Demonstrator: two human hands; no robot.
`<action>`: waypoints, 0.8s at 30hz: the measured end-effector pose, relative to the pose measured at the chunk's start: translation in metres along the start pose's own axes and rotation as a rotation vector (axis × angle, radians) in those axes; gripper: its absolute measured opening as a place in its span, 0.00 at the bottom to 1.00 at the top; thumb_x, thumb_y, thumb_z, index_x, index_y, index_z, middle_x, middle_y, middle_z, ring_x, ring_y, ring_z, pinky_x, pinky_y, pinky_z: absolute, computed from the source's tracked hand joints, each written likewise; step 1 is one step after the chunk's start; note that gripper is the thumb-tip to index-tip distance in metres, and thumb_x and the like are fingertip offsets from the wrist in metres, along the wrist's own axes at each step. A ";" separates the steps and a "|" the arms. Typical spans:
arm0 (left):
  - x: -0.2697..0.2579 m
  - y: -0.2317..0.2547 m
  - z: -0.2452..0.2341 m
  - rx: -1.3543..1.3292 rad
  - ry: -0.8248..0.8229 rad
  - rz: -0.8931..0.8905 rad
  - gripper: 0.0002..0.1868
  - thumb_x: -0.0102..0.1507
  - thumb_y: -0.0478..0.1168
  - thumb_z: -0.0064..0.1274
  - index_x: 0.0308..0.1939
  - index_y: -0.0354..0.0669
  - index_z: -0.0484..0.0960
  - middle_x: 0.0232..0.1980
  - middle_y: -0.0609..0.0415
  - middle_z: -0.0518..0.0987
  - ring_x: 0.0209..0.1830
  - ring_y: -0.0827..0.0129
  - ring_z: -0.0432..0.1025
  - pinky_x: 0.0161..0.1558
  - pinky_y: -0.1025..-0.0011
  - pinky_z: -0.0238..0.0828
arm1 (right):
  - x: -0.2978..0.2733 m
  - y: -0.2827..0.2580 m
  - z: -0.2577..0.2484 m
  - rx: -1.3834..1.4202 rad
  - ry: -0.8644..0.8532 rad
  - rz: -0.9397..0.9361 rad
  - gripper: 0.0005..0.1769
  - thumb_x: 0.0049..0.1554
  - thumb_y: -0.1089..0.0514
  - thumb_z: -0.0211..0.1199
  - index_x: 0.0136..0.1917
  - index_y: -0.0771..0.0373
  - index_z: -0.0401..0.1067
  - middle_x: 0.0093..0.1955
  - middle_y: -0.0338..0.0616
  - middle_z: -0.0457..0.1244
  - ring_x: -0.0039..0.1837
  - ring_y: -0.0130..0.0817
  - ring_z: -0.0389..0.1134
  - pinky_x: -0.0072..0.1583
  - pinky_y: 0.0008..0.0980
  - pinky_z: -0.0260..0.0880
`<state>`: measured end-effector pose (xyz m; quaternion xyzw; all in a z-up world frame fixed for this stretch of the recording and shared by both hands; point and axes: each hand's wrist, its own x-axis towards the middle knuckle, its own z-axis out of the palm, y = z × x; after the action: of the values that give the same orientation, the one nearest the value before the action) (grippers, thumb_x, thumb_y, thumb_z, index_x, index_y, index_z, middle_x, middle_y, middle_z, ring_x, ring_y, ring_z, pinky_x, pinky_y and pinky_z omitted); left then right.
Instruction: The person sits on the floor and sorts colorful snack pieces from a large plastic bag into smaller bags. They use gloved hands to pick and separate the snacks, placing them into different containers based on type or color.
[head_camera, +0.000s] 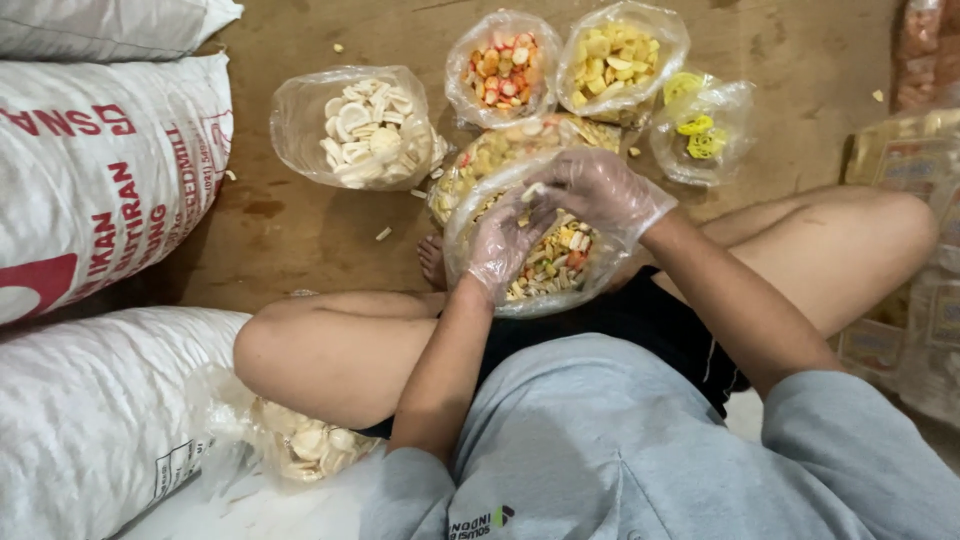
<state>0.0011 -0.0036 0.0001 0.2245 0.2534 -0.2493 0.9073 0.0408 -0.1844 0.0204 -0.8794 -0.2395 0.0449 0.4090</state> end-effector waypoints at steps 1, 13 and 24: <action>-0.004 0.004 0.008 0.001 0.014 -0.016 0.11 0.57 0.32 0.53 0.43 0.39 0.83 0.44 0.48 0.84 0.43 0.50 0.82 0.58 0.47 0.79 | 0.005 0.009 0.006 -0.003 0.043 -0.019 0.07 0.59 0.53 0.71 0.49 0.56 0.80 0.42 0.47 0.69 0.48 0.50 0.72 0.51 0.43 0.74; -0.032 0.034 0.032 -0.107 -0.242 0.129 0.25 0.68 0.53 0.43 0.62 0.40 0.72 0.64 0.39 0.67 0.67 0.47 0.63 0.68 0.42 0.60 | 0.125 -0.126 -0.026 0.330 -0.031 0.025 0.31 0.62 0.65 0.62 0.76 0.54 0.57 0.70 0.59 0.62 0.62 0.50 0.72 0.58 0.38 0.81; -0.023 0.022 0.044 -0.240 -0.043 -0.075 0.27 0.69 0.63 0.46 0.44 0.42 0.82 0.39 0.51 0.83 0.36 0.64 0.77 0.49 0.64 0.80 | 0.014 -0.038 0.011 0.508 -0.266 0.282 0.12 0.61 0.51 0.61 0.52 0.60 0.69 0.49 0.46 0.67 0.52 0.40 0.72 0.55 0.45 0.77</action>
<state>0.0116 -0.0024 0.0538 0.0992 0.2701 -0.2556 0.9229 0.0361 -0.1496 0.0428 -0.7601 -0.1478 0.2743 0.5702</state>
